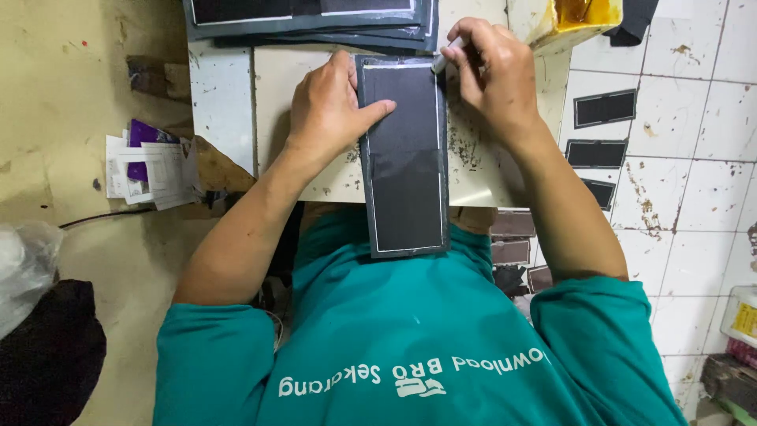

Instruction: Applying edge finish to leather components using a small applicator tool on a workbench

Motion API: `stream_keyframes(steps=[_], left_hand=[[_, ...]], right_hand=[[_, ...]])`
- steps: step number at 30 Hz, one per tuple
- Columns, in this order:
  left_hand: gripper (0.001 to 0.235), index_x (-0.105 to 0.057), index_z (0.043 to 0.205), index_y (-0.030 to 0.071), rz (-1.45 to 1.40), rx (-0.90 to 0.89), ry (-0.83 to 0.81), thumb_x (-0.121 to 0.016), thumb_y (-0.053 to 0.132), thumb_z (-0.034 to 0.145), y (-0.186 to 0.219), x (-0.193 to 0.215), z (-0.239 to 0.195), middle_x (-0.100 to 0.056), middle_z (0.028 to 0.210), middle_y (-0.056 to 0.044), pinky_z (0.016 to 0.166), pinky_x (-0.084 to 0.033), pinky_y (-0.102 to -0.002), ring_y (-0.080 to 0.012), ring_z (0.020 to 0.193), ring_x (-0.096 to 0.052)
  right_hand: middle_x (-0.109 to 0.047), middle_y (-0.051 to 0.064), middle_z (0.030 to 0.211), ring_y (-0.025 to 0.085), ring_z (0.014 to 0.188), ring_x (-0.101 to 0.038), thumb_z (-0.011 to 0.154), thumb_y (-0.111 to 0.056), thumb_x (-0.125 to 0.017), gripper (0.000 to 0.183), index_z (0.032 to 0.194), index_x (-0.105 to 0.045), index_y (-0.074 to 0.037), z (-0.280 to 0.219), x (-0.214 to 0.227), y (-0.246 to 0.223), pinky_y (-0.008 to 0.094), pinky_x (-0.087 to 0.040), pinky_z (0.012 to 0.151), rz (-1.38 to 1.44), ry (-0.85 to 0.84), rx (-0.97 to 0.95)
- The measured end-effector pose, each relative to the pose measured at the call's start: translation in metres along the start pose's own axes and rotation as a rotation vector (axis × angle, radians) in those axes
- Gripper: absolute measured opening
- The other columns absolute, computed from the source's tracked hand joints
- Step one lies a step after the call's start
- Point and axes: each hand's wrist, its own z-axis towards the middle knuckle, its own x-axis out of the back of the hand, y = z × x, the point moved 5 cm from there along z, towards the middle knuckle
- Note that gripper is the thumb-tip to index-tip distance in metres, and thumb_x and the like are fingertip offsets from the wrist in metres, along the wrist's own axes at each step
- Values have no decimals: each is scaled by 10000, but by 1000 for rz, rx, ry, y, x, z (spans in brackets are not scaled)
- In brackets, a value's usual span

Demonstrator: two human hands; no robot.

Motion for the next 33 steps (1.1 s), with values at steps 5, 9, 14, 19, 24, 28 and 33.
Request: stream_keyframes(steps=[5, 9, 14, 19, 24, 28, 33], left_hand=[[629, -462, 868, 153, -17, -17, 5, -978, 500, 771, 0, 1, 0, -608, 656, 38, 594, -459, -409, -215, 615, -608], [630, -468, 863, 155, 15, -4, -5, -971, 524, 777, -4, -2, 2, -602, 697, 13, 592, -432, -434, -257, 651, -608], [650, -458, 865, 144, -1, -94, 64, -1003, 486, 776, -3, -1, 0, -592, 707, 2, 574, -432, -427, -250, 637, -593], [653, -456, 881, 142, 5, -92, 60, -1012, 473, 784, 1, 2, -2, -592, 701, -6, 563, -435, -436, -254, 627, -593], [659, -474, 900, 135, 22, -155, 123, -1022, 464, 741, -3, -2, -1, -595, 671, -14, 586, -446, -457, -286, 630, -609], [671, -450, 897, 131, 6, -148, 96, -1033, 442, 777, 0, 0, -2, -572, 647, 0, 565, -438, -436, -249, 603, -585], [675, -441, 876, 134, 5, -146, 101, -1022, 463, 774, -4, -2, -2, -602, 681, 8, 553, -437, -431, -241, 608, -592]], right_hand=[[-693, 144, 905, 240, 749, -594, 1179, -160, -574, 185, 1149, -633, 12, -19, 2, -19, 363, -470, 598, -87, -126, 24], [-728, 156, 989, 300, 810, -632, 1145, -118, -645, 163, 1129, -633, 43, -35, 12, -43, 397, -489, 663, -48, -125, 45], [-720, 189, 980, 313, 798, -612, 1068, 33, -699, 107, 1155, -648, 69, -58, 14, -59, 409, -493, 690, -45, -147, 105], [-713, 194, 1015, 324, 806, -612, 1057, 104, -625, 71, 1127, -635, 95, -68, 18, -77, 389, -529, 715, -29, -155, 180], [-714, 236, 1022, 334, 795, -606, 1062, 74, -627, 69, 1127, -608, 92, -70, 22, -91, 403, -552, 765, -50, -209, 249], [-694, 157, 964, 292, 840, -606, 1030, 32, -691, 135, 1152, -635, 38, -77, 28, -79, 370, -531, 735, -9, -361, 160], [-715, 167, 1034, 298, 903, -654, 1049, -8, -687, 111, 1138, -652, 47, -65, 70, -78, 395, -540, 797, 165, -357, -30]])
